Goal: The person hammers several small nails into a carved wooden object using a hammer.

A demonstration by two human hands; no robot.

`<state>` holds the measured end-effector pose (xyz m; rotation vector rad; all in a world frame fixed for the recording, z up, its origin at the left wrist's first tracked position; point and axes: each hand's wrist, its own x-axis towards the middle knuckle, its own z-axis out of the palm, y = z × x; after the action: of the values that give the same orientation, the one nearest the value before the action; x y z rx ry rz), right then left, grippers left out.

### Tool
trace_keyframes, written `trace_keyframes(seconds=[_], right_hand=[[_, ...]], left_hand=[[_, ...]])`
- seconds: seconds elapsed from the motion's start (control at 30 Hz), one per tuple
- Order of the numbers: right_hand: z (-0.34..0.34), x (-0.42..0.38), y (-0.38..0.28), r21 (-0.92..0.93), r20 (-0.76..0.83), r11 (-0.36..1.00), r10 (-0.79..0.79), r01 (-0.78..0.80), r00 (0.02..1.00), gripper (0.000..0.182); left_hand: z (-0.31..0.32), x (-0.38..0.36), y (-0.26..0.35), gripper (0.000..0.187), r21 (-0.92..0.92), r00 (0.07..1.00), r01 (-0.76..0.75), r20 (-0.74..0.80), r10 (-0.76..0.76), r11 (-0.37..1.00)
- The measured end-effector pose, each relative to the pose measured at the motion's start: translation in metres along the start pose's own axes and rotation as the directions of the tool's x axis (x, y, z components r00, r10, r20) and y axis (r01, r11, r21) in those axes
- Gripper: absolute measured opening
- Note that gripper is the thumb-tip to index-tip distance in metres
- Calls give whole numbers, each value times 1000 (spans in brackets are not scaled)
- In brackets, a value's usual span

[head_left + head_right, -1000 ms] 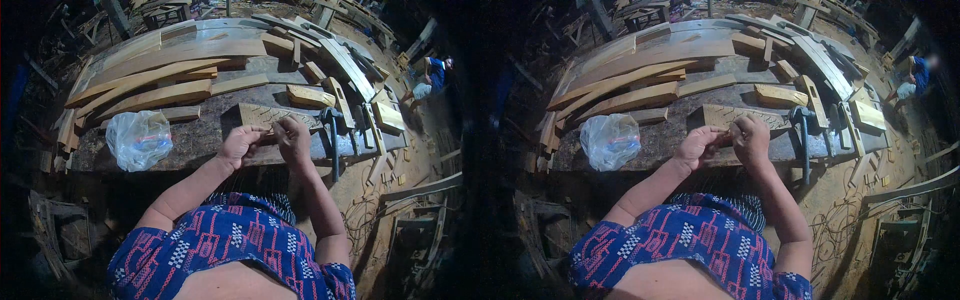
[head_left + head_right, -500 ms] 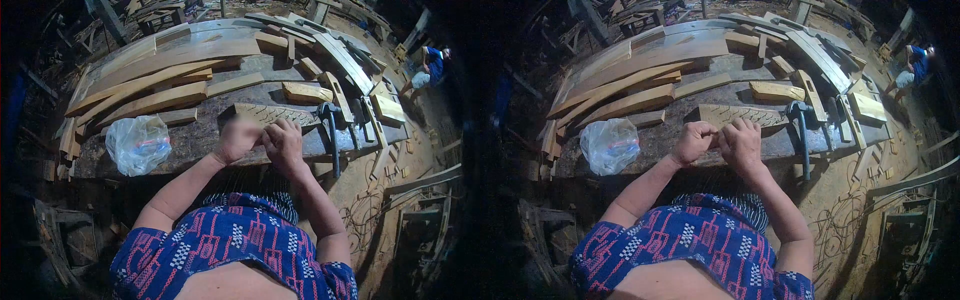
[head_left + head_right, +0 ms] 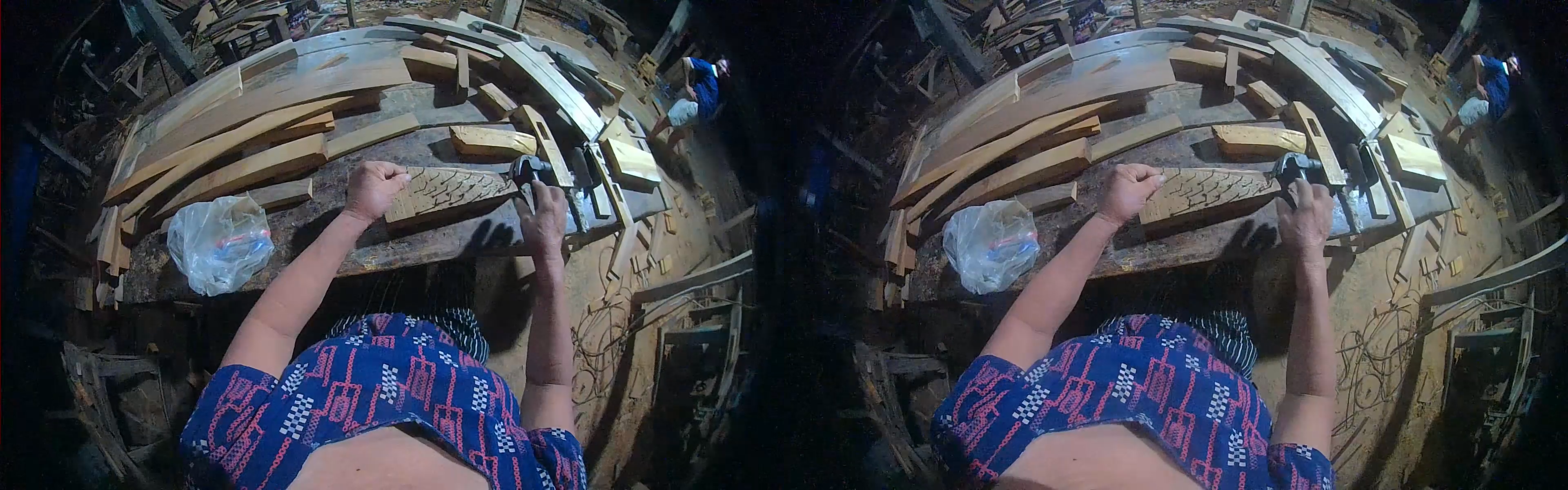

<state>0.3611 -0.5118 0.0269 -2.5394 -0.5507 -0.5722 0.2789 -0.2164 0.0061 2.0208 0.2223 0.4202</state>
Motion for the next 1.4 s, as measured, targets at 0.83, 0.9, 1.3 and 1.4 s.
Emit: trace_keyframes(seconds=[0.83, 0.9, 1.3, 1.4], right_hand=[[-39, 1, -19, 753, 229, 555, 283, -354, 931, 19], [-52, 0, -53, 847, 331, 378, 178, -375, 927, 18], [-25, 6, -125, 715, 393, 641, -37, -280, 919, 33], [-10, 4, -118, 610, 331, 782, -104, -128, 938, 32]], left_hand=[[4, -20, 15, 11, 301, 925, -323, -98, 366, 897], [4, -20, 17, 12, 296, 927, -314, -110, 358, 902], [10, -25, 9, 12, 388, 947, -208, -149, 283, 898], [15, -24, 1, 12, 346, 882, -321, -230, 411, 882]])
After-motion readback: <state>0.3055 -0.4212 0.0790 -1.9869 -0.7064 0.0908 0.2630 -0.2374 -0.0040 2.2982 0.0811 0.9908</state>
